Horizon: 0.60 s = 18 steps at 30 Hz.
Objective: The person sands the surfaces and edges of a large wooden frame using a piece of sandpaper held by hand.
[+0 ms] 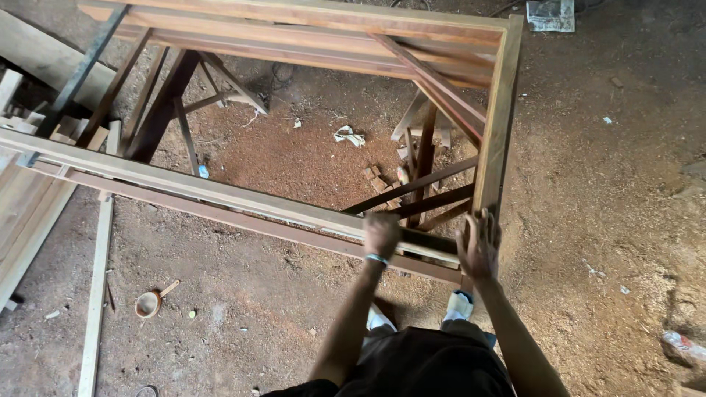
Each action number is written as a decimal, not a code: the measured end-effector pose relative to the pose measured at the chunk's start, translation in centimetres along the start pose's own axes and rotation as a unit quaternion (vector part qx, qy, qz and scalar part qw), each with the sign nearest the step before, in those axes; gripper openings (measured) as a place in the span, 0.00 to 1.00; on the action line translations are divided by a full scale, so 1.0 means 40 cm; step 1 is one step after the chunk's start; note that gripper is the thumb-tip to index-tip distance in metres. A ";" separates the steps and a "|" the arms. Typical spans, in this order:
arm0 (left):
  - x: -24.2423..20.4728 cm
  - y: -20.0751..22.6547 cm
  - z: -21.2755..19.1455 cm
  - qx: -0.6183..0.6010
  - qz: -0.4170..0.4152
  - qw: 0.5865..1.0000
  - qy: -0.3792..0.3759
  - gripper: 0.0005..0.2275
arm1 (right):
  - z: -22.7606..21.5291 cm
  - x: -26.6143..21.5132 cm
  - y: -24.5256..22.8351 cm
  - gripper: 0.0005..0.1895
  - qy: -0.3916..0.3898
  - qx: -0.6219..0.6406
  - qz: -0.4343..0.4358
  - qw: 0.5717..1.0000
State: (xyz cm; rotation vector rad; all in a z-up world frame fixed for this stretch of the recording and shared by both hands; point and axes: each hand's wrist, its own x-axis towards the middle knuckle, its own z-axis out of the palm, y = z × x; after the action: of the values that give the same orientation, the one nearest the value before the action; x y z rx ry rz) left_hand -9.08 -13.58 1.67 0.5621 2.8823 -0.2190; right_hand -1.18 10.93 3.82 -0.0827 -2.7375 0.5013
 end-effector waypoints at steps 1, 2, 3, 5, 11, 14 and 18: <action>-0.015 0.060 0.001 -0.092 0.025 0.995 0.038 0.11 | 0.002 0.005 -0.002 0.26 0.004 -0.005 -0.002 1.000; -0.039 0.092 0.005 -0.182 0.049 0.979 0.077 0.12 | 0.003 0.003 -0.007 0.26 0.006 -0.010 0.002 1.000; -0.068 0.095 0.010 -0.175 0.070 0.975 0.116 0.15 | 0.002 0.006 -0.010 0.26 0.009 -0.016 0.005 1.000; -0.128 0.092 0.007 -0.160 0.116 0.962 0.191 0.25 | -0.006 0.011 -0.021 0.25 0.016 -0.009 0.011 1.000; -0.115 -0.089 -0.024 -0.148 -0.038 0.959 0.238 0.23 | -0.023 0.006 -0.030 0.24 0.045 0.051 -0.004 0.998; -0.084 -0.063 -0.012 -0.210 -0.104 0.943 0.235 0.19 | 0.002 -0.008 -0.007 0.24 0.056 0.067 -0.015 0.996; -0.054 0.155 -0.019 -0.273 -0.013 0.920 0.279 0.18 | 0.058 -0.021 0.035 0.31 0.065 0.096 0.011 0.993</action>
State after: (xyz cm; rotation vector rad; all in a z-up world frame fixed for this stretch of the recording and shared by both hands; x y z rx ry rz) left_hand -4.84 -8.53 2.22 0.5342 3.2506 0.8576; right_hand -1.24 11.36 1.01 -0.0923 -2.5517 0.7352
